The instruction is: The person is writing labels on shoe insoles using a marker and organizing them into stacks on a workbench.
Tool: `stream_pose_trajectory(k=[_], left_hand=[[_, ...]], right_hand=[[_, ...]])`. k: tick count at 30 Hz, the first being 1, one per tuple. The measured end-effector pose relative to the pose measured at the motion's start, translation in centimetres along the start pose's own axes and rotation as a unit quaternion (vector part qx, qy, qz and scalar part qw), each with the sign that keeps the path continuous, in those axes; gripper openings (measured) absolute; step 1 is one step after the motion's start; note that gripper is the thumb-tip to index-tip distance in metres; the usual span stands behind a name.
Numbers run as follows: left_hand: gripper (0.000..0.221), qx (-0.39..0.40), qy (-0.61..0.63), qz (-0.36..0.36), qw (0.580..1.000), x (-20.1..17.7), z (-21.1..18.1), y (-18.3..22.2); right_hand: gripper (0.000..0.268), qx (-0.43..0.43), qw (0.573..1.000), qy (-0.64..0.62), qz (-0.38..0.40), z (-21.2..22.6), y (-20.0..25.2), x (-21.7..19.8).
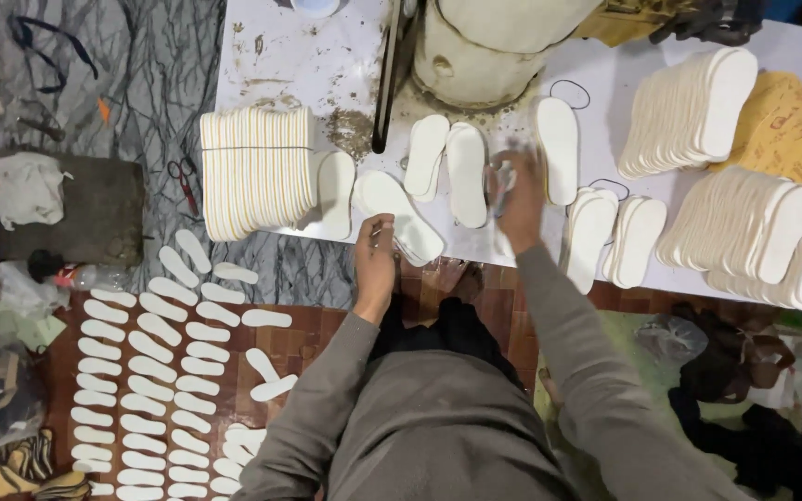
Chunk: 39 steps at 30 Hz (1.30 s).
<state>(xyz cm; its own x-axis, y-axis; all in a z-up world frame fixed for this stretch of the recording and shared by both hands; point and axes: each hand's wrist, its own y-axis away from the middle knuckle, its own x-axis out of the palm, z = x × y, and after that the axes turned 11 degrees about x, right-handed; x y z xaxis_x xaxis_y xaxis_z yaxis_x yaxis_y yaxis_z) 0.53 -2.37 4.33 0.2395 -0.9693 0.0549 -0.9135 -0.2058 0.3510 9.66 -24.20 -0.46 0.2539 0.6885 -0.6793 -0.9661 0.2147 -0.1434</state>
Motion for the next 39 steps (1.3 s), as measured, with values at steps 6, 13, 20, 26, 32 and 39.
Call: stream_pose_trajectory(k=[6,13,20,26,32,39], left_hand=[[0.026,0.002,-0.006,0.067,0.998,2.2,-0.2,0.0],[0.027,0.008,-0.005,0.109,0.994,3.9,-1.5,-0.1],[0.039,0.046,0.042,0.125,0.99,5.3,-4.9,-0.2],[0.074,0.084,0.17,0.134,0.973,6.4,-9.8,0.1],[0.059,0.043,0.305,0.12,0.944,6.7,-7.0,-0.3],[0.072,-0.069,0.451,0.11,0.883,6.5,-7.5,0.8]], right_hand=[[0.032,0.123,0.977,0.163,0.061,-11.0,-3.4,-3.9],[0.029,0.157,0.979,0.128,0.036,-11.0,-3.5,-4.7],[0.022,0.192,0.981,-0.002,0.032,-0.8,-0.1,-8.1],[0.016,0.15,0.964,-0.179,0.126,11.5,7.2,-9.4],[0.012,0.146,0.958,-0.233,0.081,12.8,8.8,-10.5],[0.014,0.133,0.925,-0.324,0.147,12.4,9.0,-10.3]])
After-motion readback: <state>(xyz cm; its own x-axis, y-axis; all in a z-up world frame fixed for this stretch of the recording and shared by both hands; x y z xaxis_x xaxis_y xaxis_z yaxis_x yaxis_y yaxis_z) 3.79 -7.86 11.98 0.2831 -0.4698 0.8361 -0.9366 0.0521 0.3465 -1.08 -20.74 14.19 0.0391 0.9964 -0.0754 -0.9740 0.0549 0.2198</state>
